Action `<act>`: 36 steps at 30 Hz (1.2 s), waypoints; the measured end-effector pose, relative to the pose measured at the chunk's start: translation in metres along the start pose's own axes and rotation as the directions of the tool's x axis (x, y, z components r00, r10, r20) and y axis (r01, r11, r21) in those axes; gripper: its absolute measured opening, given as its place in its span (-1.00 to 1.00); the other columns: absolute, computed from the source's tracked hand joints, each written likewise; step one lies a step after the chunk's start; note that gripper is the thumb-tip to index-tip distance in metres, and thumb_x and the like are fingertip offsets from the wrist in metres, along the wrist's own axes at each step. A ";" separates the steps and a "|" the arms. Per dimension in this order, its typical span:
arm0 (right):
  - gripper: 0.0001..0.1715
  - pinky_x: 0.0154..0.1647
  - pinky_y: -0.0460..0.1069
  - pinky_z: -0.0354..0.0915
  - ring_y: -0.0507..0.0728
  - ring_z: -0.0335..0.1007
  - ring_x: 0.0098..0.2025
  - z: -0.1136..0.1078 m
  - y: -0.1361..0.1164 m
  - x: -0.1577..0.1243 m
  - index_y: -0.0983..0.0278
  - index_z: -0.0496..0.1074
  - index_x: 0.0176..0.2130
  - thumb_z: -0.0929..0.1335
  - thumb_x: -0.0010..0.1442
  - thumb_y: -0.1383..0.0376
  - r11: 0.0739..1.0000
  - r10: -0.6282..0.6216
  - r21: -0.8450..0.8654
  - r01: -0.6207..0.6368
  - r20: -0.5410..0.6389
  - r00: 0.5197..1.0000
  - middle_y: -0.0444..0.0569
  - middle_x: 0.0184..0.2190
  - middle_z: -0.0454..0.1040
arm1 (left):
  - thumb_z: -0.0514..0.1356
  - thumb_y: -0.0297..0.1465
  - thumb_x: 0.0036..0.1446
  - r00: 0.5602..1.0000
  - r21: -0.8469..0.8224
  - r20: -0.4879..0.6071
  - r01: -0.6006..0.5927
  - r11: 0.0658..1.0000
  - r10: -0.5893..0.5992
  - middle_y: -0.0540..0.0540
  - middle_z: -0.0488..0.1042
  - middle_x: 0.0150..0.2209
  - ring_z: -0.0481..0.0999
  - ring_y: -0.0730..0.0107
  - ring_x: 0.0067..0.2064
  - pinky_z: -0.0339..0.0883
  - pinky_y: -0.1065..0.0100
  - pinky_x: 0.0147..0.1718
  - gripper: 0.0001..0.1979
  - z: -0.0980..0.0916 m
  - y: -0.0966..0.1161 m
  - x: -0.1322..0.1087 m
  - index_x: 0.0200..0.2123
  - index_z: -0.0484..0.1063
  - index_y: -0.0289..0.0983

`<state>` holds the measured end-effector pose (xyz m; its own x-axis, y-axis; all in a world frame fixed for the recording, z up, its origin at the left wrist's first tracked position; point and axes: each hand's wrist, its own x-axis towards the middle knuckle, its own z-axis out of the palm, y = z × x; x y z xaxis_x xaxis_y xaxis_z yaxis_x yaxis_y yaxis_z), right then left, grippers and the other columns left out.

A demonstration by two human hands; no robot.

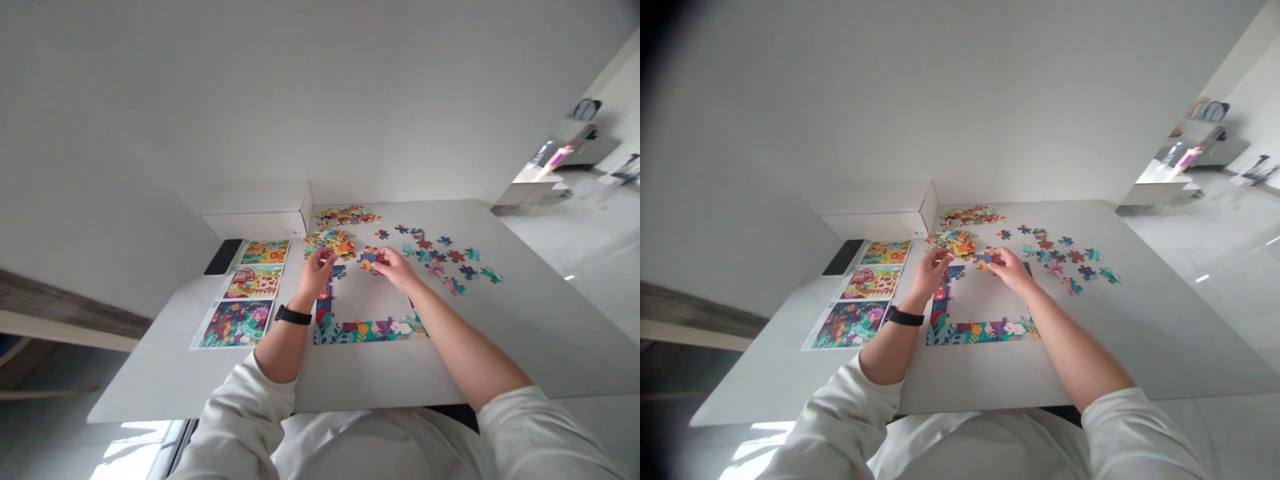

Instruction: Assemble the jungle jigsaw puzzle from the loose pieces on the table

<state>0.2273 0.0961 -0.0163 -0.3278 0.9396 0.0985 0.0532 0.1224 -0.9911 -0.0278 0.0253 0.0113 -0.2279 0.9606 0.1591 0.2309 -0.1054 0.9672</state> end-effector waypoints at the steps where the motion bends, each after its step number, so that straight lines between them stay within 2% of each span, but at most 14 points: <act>1: -0.47 -0.14 0.14 0.56 0.16 0.54 -0.26 0.002 0.002 -0.002 0.13 0.37 -0.12 0.55 0.05 -0.05 1.000 0.004 -0.023 -0.003 0.024 1.000 -0.10 -0.25 0.53 | 0.36 -0.11 0.25 1.000 -0.004 -0.002 0.009 1.000 -0.009 -0.09 0.62 -0.18 0.44 0.55 -0.46 0.30 0.51 -0.54 -0.60 -0.001 0.000 0.001 0.00 0.53 -0.26; 5: -0.47 -0.12 0.13 0.56 0.17 0.53 -0.20 0.006 -0.001 -0.005 0.12 0.37 -0.12 0.53 0.07 -0.07 0.997 0.003 -0.076 0.004 0.088 0.996 -0.08 -0.22 0.53 | 0.40 -0.09 0.23 0.996 -0.053 0.078 0.044 0.998 -0.039 -0.07 0.62 -0.25 0.43 0.57 -0.50 0.27 0.51 -0.57 -0.60 0.005 0.005 -0.001 -0.05 0.52 -0.26; 10: -0.48 -0.09 0.14 0.57 0.18 0.54 -0.19 0.010 0.000 -0.007 0.11 0.37 -0.11 0.54 0.07 -0.04 0.999 0.004 -0.040 0.000 0.107 0.994 -0.09 -0.21 0.53 | 0.46 -0.13 0.17 0.976 -0.081 0.203 0.091 0.993 -0.073 -0.04 0.58 -0.32 0.43 0.55 -0.52 0.16 0.53 -0.64 -0.57 0.016 0.009 -0.010 -0.03 0.52 -0.26; 14: -0.57 -0.08 0.16 0.58 0.18 0.57 -0.21 0.013 0.003 -0.009 0.12 0.40 -0.08 0.51 0.17 0.01 0.994 0.019 -0.107 -0.003 0.144 0.989 -0.07 -0.21 0.55 | 0.48 -0.21 0.14 0.970 -0.107 0.228 0.114 0.988 -0.087 -0.03 0.58 -0.31 0.41 0.58 -0.52 0.14 0.54 -0.63 -0.59 0.021 0.006 -0.013 -0.03 0.51 -0.25; 17: -0.58 -0.01 0.19 0.57 0.21 0.60 -0.11 0.015 -0.005 -0.015 0.14 0.43 0.05 0.47 0.26 0.07 0.961 -0.096 -0.251 0.121 0.107 0.990 0.05 0.02 0.57 | 0.49 -0.23 0.12 0.972 -0.135 0.205 0.144 0.980 -0.115 0.02 0.55 -0.37 0.38 0.58 -0.54 0.11 0.54 -0.63 -0.59 0.021 0.004 -0.011 -0.04 0.49 -0.24; 19: -0.51 0.13 0.23 0.53 0.27 0.57 0.10 0.015 -0.017 -0.019 0.13 0.44 0.16 0.48 0.28 0.14 0.872 -0.256 -0.402 0.281 0.116 0.960 0.14 0.23 0.49 | 0.50 -0.22 0.11 0.975 -0.151 0.180 0.160 0.975 -0.132 0.07 0.51 -0.43 0.36 0.57 -0.56 0.10 0.53 -0.63 -0.58 0.019 0.005 -0.010 -0.05 0.47 -0.23; 21: -0.48 0.32 0.28 0.41 0.34 0.43 0.31 0.016 -0.031 -0.023 0.12 0.48 0.21 0.49 0.29 0.23 0.727 -0.367 -0.546 0.416 0.203 0.908 0.16 0.31 0.44 | 0.51 -0.22 0.09 0.976 -0.174 0.165 0.169 0.970 -0.141 0.09 0.50 -0.47 0.35 0.56 -0.58 0.10 0.52 -0.62 -0.56 0.017 0.007 -0.009 -0.07 0.46 -0.23; 23: -0.56 0.43 0.31 0.30 0.35 0.37 0.37 0.019 -0.044 -0.024 0.11 0.55 0.17 0.47 0.31 0.32 0.595 -0.383 -0.644 0.480 0.298 0.874 0.14 0.28 0.48 | 0.52 -0.21 0.08 0.976 -0.204 0.161 0.177 0.963 -0.145 0.09 0.50 -0.47 0.35 0.57 -0.58 0.09 0.52 -0.62 -0.55 0.015 0.010 -0.008 -0.08 0.44 -0.22; 25: -0.61 0.44 0.31 0.26 0.34 0.40 0.33 0.021 -0.054 -0.022 0.10 0.60 0.12 0.44 0.33 0.36 0.514 -0.356 -0.695 0.503 0.362 0.862 0.10 0.22 0.53 | 0.53 -0.18 0.06 0.976 -0.239 0.153 0.191 0.952 -0.157 0.10 0.50 -0.46 0.35 0.58 -0.58 0.07 0.52 -0.62 -0.53 0.014 0.012 -0.008 -0.10 0.42 -0.22; 29: -0.59 0.41 0.27 0.29 0.32 0.44 0.28 0.023 -0.062 -0.011 0.10 0.61 0.12 0.44 0.32 0.39 0.452 -0.328 -0.704 0.549 0.441 0.836 0.06 0.22 0.55 | 0.53 -0.17 0.06 0.974 -0.275 0.126 0.217 0.937 -0.188 0.08 0.52 -0.43 0.36 0.57 -0.57 0.11 0.50 -0.60 -0.50 0.012 0.009 -0.004 -0.09 0.39 -0.21; 32: -0.62 0.42 0.24 0.28 0.29 0.45 0.28 0.023 -0.059 -0.002 0.10 0.61 0.11 0.42 0.35 0.38 0.467 -0.337 -0.704 0.535 0.418 0.844 0.04 0.22 0.57 | 0.42 -0.25 0.21 0.990 -0.167 0.032 0.142 0.976 -0.138 -0.01 0.59 -0.34 0.48 0.47 -0.46 0.28 0.45 -0.48 -0.65 0.008 0.002 0.002 -0.05 0.41 -0.23; 34: -0.63 0.42 0.23 0.29 0.28 0.46 0.28 0.023 -0.050 0.001 0.12 0.62 0.12 0.40 0.37 0.37 0.490 -0.338 -0.712 0.503 0.377 0.863 0.05 0.23 0.57 | 0.35 -0.35 0.28 0.998 0.029 -0.064 0.024 0.999 -0.022 -0.09 0.63 -0.24 0.58 0.39 -0.32 0.44 0.37 -0.29 -0.79 0.003 -0.002 0.005 -0.06 0.47 -0.24; 36: -0.61 0.42 0.24 0.29 0.29 0.45 0.29 0.024 -0.038 0.003 0.14 0.63 0.13 0.39 0.38 0.38 0.496 -0.315 -0.731 0.468 0.350 0.882 0.07 0.23 0.58 | 0.30 -0.43 0.29 0.990 0.268 -0.089 -0.083 0.960 0.111 -0.15 0.65 -0.14 0.62 0.27 -0.14 0.50 0.25 -0.05 -0.87 -0.003 -0.007 0.007 -0.09 0.55 -0.25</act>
<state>0.2012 0.0866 0.0196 -0.6364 0.6780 0.3679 0.5628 0.7343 -0.3796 -0.0338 0.0322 0.0067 -0.2846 0.9162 0.2821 0.4945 -0.1118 0.8620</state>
